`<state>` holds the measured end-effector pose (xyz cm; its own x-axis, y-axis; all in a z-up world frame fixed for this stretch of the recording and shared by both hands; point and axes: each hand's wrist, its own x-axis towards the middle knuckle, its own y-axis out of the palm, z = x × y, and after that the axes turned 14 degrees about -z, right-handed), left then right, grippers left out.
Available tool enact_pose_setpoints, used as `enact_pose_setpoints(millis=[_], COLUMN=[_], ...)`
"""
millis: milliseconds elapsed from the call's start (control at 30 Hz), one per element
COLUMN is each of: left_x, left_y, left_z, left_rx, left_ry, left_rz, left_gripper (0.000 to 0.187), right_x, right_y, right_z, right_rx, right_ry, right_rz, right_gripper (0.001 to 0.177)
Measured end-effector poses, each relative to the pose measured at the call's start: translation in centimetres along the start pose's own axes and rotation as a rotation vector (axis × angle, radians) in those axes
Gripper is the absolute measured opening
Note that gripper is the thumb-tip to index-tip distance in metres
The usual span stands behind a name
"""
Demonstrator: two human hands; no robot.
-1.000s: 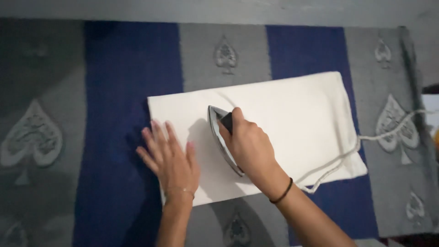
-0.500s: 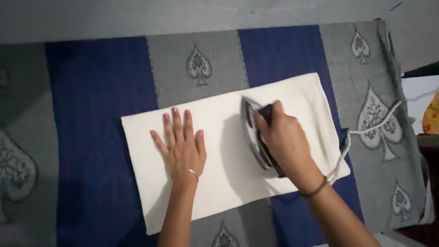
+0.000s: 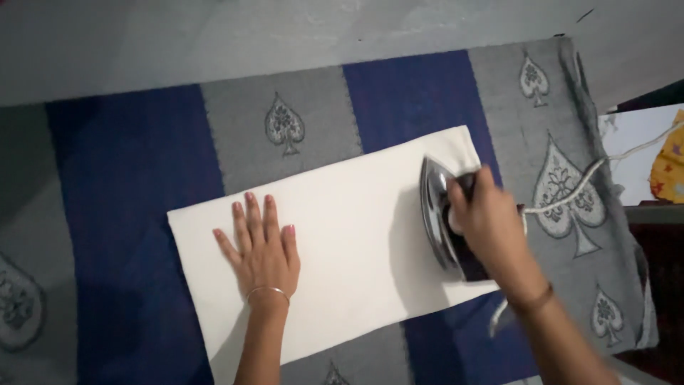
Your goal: Ironing and folding a white piece of fabric on a bed surface.
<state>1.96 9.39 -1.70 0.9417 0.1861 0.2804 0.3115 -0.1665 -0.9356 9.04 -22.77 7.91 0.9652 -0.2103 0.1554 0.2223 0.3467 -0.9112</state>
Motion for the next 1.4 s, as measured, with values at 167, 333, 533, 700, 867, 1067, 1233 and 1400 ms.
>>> enact_pose_setpoints(millis=[167, 333, 533, 700, 867, 1067, 1233, 1400], left_x=[-0.5, -0.8, -1.1, -0.8, -0.6, -0.4, -0.9, -0.9], left_y=[0.2, 0.4, 0.7, 0.1, -0.2, 0.0, 0.2, -2.3], left_z=[0.3, 0.5, 0.6, 0.6, 0.3, 0.3, 0.5, -0.9], left_rx=[-0.015, -0.029, -0.046, -0.038, -0.057, -0.065, -0.048, -0.144], left_ry=[-0.020, -0.040, -0.012, -0.039, -0.058, -0.070, -0.049, -0.071], left_rz=[-0.002, -0.007, -0.044, -0.025, -0.028, -0.037, -0.030, -0.092], left_gripper=[0.064, 0.063, 0.064, 0.060, 0.057, 0.057, 0.060, 0.058], right_x=[-6.5, -3.1, 5.3, 9.0, 4.4, -1.0, -1.6, -3.9], right_y=[-2.5, -4.0, -1.8, 0.3, -2.7, -5.2, -9.7, -12.3], right_z=[-4.3, -2.7, -1.8, -4.3, -6.5, -11.6, -14.7, -19.7], right_rx=[-0.012, -0.122, 0.005, 0.046, 0.117, 0.016, -0.022, 0.550], right_ry=[0.095, 0.126, 0.005, -0.010, 0.019, 0.163, 0.196, 0.452], right_rz=[0.015, 0.019, -0.012, -0.091, -0.003, 0.052, 0.092, -0.192], right_gripper=[0.037, 0.037, 0.038, 0.043, 0.038, 0.038, 0.035, 0.025])
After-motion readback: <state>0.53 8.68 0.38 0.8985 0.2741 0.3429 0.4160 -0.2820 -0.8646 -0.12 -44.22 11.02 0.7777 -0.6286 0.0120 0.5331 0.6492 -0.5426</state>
